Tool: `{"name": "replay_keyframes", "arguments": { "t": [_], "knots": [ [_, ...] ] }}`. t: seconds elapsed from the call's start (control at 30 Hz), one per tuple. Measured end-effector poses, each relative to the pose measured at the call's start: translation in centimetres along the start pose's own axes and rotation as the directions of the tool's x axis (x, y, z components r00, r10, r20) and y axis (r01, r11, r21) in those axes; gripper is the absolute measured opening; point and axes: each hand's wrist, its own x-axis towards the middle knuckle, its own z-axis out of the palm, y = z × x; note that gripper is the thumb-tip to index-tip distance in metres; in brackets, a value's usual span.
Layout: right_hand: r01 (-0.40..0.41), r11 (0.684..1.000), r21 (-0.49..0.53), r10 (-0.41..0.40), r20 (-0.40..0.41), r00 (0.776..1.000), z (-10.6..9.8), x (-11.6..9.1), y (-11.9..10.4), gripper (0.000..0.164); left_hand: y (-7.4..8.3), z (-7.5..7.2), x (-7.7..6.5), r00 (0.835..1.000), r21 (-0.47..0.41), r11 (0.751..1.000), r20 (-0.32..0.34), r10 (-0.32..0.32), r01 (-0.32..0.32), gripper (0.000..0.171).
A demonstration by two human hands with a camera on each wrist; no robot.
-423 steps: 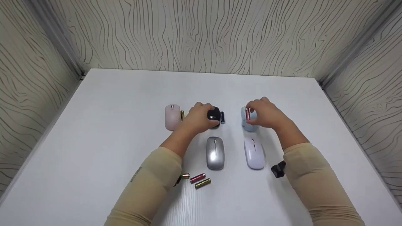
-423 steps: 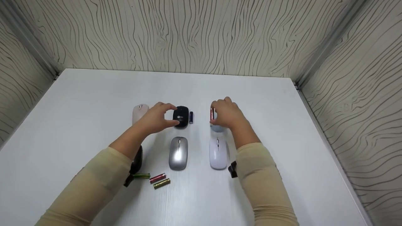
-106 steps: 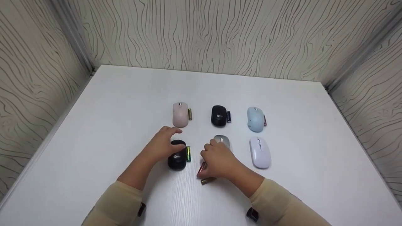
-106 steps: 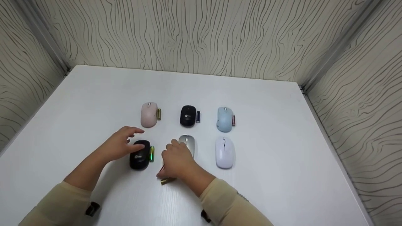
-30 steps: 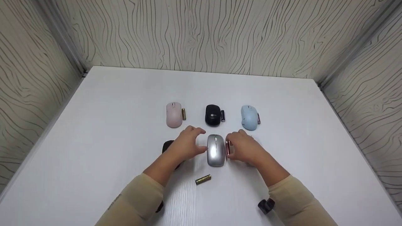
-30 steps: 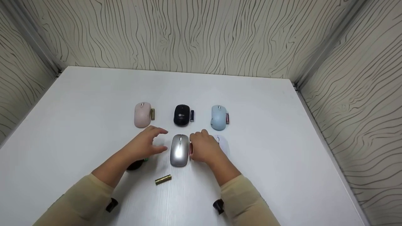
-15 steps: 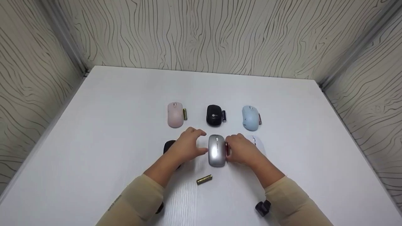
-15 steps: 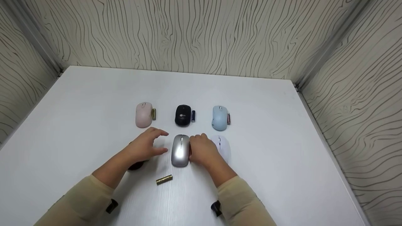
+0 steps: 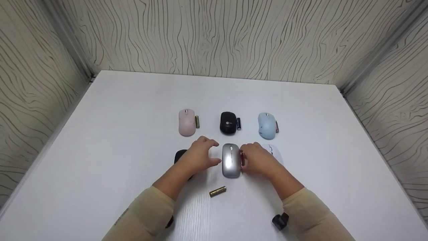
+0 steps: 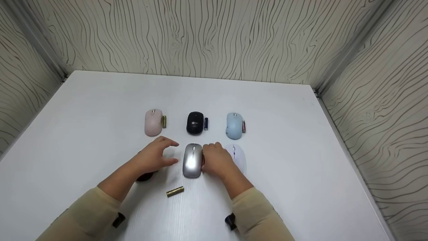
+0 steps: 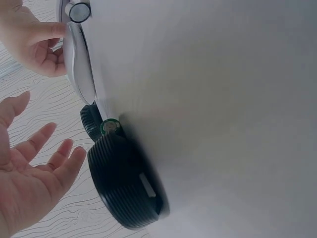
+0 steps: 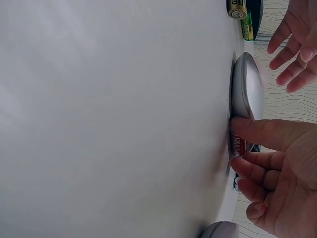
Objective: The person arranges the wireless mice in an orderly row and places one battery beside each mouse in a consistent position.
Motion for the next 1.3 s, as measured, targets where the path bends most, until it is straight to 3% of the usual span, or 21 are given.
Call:
{"name": "replay_keyframes", "arguments": {
  "t": [0.3,0.43,0.63,0.77,0.93,1.07,1.3],
  "knots": [
    [-0.026,0.999,0.044,0.026,0.008,1.000,-1.0,-0.6,-0.2,0.044,-0.2,0.0,-0.2,1.000,-0.001,1.000,-0.002,0.002,-0.002,0.050],
    [-0.028,0.997,0.068,0.028,0.002,1.000,-1.7,-1.0,-0.8,0.044,-0.4,-0.1,-0.3,1.000,-0.012,1.000,-0.015,0.007,-0.007,0.049],
    [0.074,0.996,0.047,-0.076,0.050,0.996,-2.0,-1.5,-2.8,0.032,-0.8,-0.4,-0.6,1.000,-0.013,1.000,-0.023,0.001,-0.001,0.049],
    [0.221,0.975,0.004,-0.220,0.104,0.970,-1.4,-1.9,-4.2,0.027,-0.9,-0.5,-0.8,0.999,0.006,1.000,-0.030,-0.022,0.022,0.049],
    [0.384,0.923,-0.025,-0.373,0.188,0.909,-0.3,-2.3,-5.7,0.026,-1.0,-0.6,-1.0,0.998,-0.001,0.999,-0.035,-0.049,0.049,0.049],
    [0.425,0.902,-0.078,-0.402,0.214,0.890,0.3,-2.5,-6.5,0.020,-1.1,-0.7,-1.1,0.998,-0.009,0.999,-0.034,-0.051,0.050,0.049],
    [0.490,0.856,-0.168,-0.459,0.192,0.868,0.8,-2.2,-7.4,0.014,-1.3,-0.8,-1.2,0.998,-0.008,0.998,-0.025,-0.057,0.057,0.049]
  ]
}}
